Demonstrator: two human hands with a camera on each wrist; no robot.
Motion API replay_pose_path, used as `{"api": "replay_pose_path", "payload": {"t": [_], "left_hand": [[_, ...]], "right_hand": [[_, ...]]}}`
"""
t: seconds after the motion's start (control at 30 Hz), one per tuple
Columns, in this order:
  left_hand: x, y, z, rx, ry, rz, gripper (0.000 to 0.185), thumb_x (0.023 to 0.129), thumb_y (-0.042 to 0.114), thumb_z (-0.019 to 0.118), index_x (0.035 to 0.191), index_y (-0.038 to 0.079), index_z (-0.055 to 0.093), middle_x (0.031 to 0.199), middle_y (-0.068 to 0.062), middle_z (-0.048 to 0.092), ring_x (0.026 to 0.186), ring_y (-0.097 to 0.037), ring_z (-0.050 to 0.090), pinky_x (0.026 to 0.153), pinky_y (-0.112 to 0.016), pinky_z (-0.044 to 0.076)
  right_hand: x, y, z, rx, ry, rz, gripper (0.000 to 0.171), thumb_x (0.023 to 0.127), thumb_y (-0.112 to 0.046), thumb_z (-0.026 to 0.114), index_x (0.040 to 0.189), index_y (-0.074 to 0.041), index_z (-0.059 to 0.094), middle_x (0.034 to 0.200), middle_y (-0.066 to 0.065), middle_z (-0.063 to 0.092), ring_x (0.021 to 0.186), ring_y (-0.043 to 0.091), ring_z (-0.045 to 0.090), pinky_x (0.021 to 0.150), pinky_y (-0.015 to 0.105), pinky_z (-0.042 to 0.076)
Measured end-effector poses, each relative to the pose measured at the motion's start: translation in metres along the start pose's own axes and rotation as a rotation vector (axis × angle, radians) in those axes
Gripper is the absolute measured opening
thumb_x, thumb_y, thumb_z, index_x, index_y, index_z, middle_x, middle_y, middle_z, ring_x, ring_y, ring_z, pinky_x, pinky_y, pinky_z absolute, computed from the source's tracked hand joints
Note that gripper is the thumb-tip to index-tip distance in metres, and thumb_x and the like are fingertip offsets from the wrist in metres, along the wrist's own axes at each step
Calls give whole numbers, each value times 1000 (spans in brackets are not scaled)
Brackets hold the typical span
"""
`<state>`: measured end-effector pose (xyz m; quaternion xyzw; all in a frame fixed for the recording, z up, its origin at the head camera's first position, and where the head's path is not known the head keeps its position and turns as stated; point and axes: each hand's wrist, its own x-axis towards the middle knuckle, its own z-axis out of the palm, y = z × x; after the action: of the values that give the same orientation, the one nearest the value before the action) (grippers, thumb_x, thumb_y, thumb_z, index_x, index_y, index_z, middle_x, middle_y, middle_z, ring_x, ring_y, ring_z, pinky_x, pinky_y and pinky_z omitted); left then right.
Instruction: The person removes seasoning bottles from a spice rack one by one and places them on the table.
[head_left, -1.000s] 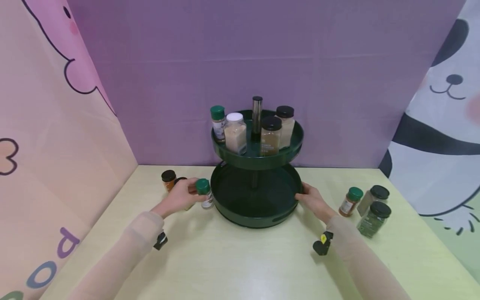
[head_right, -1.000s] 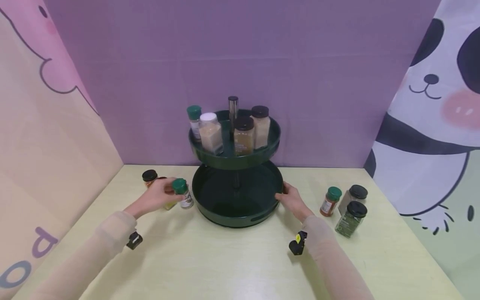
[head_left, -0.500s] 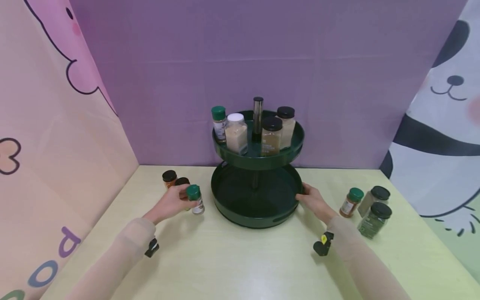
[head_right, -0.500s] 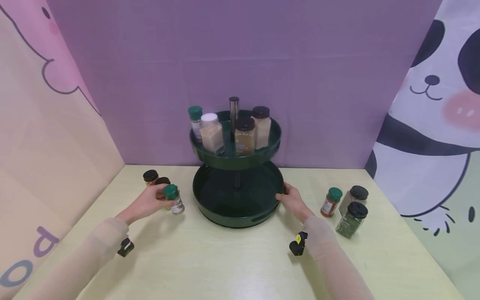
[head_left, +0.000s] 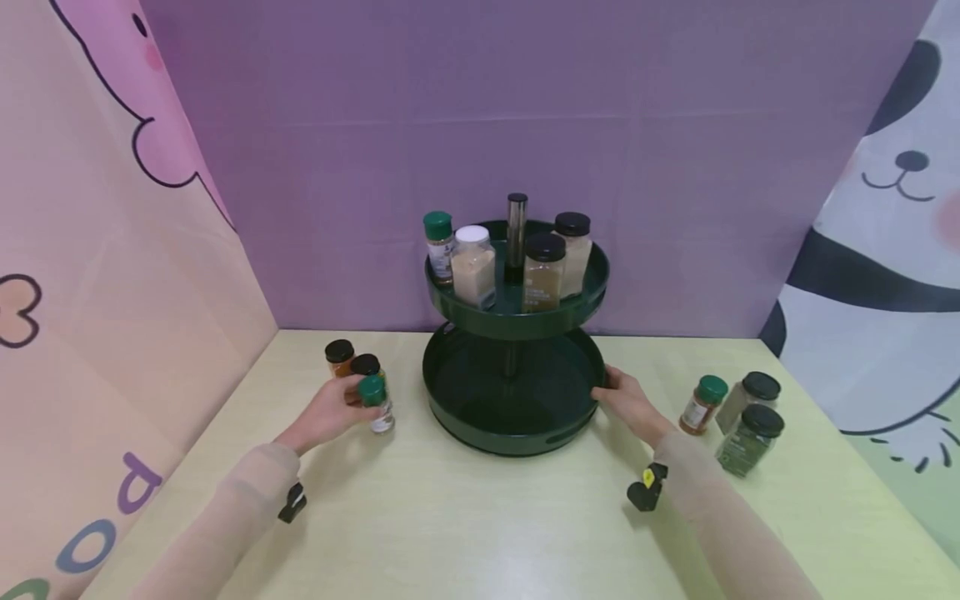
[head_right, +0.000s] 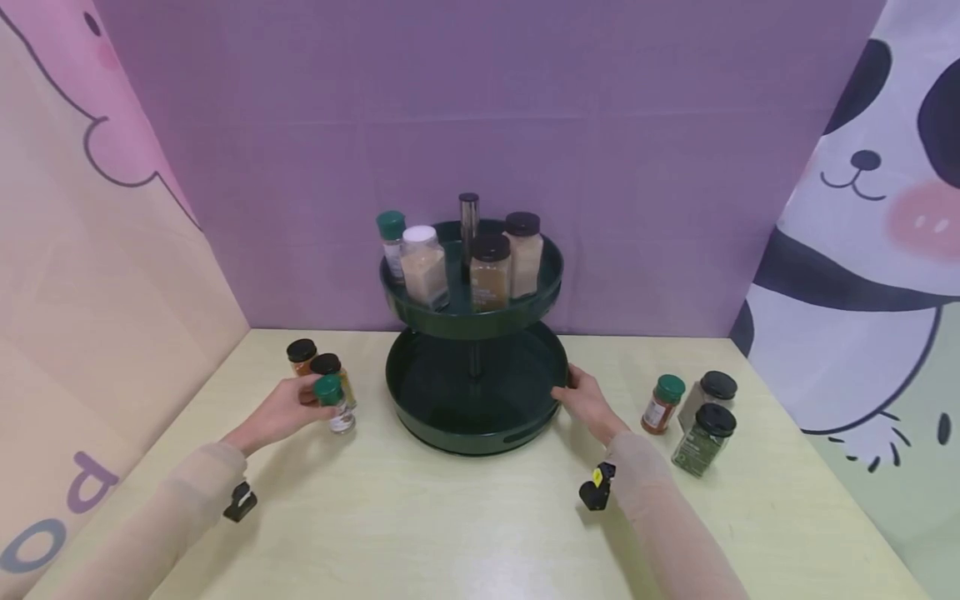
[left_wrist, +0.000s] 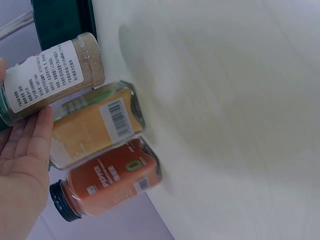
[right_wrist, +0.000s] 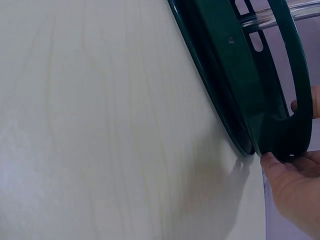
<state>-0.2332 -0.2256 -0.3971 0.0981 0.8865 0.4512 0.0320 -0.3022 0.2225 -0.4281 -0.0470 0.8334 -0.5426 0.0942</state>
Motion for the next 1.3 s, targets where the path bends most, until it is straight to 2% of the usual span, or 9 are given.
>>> {"api": "replay_pose_path", "payload": {"t": [0.27, 0.67, 0.97, 1.3], "left_hand": [[-4, -8, -6, 41, 11, -21, 49, 82, 18, 68, 121, -6, 51, 118, -24, 58, 107, -34, 58, 87, -39, 52], [-12, -16, -14, 14, 20, -14, 54, 81, 21, 69, 123, -8, 50, 118, -27, 58, 107, -37, 58, 87, -40, 52], [-15, -24, -19, 47, 42, -50, 57, 82, 21, 68, 125, -9, 47, 118, -26, 58, 107, -36, 58, 89, -41, 51], [-17, -35, -23, 59, 47, -78, 60, 82, 24, 68, 125, -10, 46, 119, -26, 58, 108, -36, 57, 90, -42, 50]], "right_hand": [[0, 0, -1, -4, 0, 9, 63, 91, -3, 44, 143, 9, 11, 146, 29, 21, 136, 39, 21, 113, 48, 21], [-2, -2, 0, -12, 0, 18, 62, 91, -3, 44, 142, 9, 11, 146, 30, 20, 135, 40, 21, 112, 49, 21], [-2, -5, 0, -24, 0, 45, 62, 92, -5, 43, 143, 8, 10, 147, 29, 19, 136, 39, 20, 113, 49, 20], [-1, -3, 0, -19, 0, 18, 62, 91, -4, 44, 143, 9, 11, 146, 30, 21, 135, 40, 21, 112, 49, 20]]}}
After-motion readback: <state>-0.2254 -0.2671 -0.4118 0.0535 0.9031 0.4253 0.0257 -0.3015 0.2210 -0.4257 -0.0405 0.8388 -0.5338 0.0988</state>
